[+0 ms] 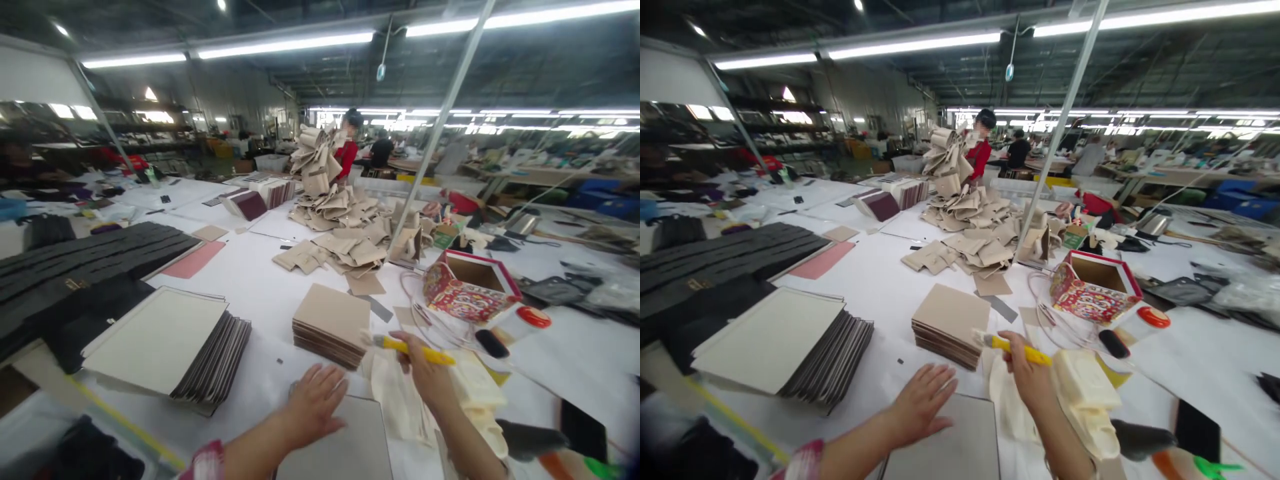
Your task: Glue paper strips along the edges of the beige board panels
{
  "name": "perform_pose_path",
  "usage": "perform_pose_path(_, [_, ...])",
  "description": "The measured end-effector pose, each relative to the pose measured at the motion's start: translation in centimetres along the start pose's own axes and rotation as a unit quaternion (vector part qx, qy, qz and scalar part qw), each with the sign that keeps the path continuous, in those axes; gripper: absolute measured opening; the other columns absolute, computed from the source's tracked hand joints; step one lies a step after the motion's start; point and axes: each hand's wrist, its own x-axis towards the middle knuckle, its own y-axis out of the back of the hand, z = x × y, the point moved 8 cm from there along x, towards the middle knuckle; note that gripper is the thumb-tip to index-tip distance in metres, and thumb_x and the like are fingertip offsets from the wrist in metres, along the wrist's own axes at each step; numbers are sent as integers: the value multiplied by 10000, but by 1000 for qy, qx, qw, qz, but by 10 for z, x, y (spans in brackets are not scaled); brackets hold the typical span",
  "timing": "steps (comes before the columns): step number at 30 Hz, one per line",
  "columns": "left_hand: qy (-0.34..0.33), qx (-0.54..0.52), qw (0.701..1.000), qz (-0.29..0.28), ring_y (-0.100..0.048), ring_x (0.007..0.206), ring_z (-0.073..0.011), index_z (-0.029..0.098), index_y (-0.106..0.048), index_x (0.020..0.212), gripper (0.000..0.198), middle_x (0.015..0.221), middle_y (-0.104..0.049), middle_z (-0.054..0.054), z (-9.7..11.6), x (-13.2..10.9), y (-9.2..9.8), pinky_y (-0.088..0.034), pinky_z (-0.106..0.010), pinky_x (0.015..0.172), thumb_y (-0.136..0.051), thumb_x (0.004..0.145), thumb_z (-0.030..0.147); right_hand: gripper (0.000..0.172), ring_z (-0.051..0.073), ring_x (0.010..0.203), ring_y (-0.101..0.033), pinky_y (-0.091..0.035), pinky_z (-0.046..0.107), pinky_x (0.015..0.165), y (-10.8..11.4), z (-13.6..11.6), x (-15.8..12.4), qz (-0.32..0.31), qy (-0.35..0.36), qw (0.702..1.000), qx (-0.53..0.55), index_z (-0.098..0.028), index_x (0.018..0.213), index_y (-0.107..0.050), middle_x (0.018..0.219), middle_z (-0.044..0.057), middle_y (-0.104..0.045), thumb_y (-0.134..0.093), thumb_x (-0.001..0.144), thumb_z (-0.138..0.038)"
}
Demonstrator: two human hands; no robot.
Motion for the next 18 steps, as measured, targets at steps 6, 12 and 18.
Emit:
perform_pose_path(6, [70, 12, 997, -10, -222, 1265, -319, 199, -249, 1346, 753, 1383, -301, -122, -58, 97, -11, -188, -543, 999, -480, 741, 584, 269, 88, 420, -472, -401, 201, 413, -153, -24, 102, -152, -80, 970, 170, -155, 809, -592, 543, -16, -548, -543, 724, -406])
perform_pose_path(12, [67, -17, 997, -25, -216, 1260, -324, 197, -228, 1357, 742, 1394, -285, -114, -67, 94, -33, -163, -555, 998, -375, 770, 626, 206, 97, 375, -470, -395, 210, 383, -189, 7, 158, -124, -110, 977, 134, -155, 677, -561, 460, -14, -533, -519, 739, -347])
perform_pose_path(18, [53, -6, 998, -21, -309, 1204, -287, 267, -357, 1287, 523, 1382, -316, -82, -82, 103, -34, -270, -492, 929, -412, 821, 497, 242, 95, 368, -479, -392, 210, 377, -123, 69, 181, 4, -151, 987, 58, -155, 627, -520, 494, 12, -552, -506, 737, -370])
